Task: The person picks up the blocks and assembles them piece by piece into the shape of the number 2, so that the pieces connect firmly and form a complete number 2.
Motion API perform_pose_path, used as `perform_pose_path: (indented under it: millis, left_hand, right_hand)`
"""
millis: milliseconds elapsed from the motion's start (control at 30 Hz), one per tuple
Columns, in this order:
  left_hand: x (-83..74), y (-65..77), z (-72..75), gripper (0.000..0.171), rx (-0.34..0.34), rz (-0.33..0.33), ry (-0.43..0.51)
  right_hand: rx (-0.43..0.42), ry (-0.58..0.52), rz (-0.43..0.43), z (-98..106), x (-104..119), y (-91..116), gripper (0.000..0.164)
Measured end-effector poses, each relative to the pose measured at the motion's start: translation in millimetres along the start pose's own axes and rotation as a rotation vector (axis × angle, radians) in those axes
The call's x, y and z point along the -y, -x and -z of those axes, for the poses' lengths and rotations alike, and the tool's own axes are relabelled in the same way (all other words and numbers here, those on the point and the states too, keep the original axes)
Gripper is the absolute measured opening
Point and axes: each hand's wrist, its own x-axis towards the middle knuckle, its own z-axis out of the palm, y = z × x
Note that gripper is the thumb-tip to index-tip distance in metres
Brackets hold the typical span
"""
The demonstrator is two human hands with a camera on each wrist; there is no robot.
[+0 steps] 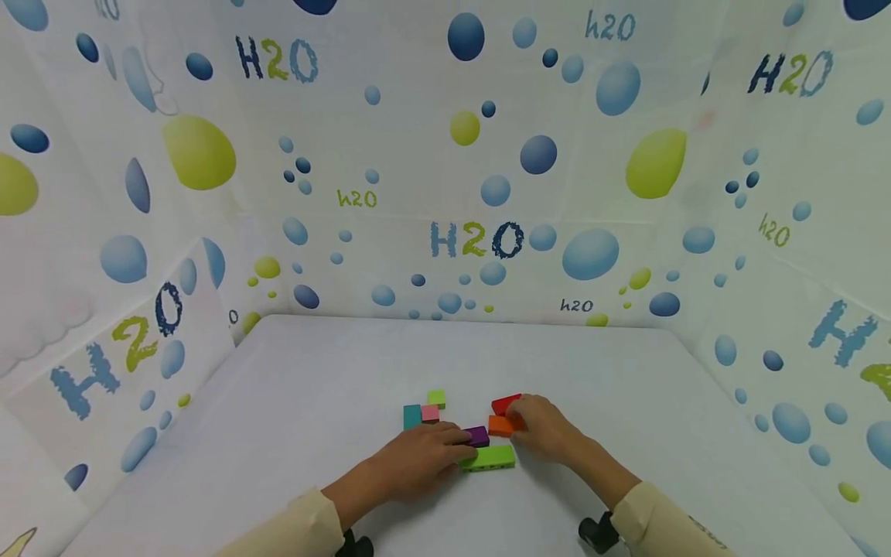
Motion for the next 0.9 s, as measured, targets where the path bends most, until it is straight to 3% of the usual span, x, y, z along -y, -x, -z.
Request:
perform_pose_path:
  millis: [300, 633, 900]
  left_hand:
    - [1.0, -0.5, 0.3, 0.039, -0.005, -0.019, 0.010]
    - [0.3, -0.4, 3.7, 0.039, 0.024, 0.004, 0.029]
    - [0.6, -1.6, 5.2, 0.040, 0.028, -0.016, 0.034]
  right_hand:
    - [0.023, -0.013, 0.007, 2.9, -4.6, 7.3, 0.024]
    - [-0.071, 0.025, 0.131, 14.4, -7.6, 19.0, 0.025]
    - [-0.058, 0.007, 0.183, 17.3, -11.5, 33.7, 0.023]
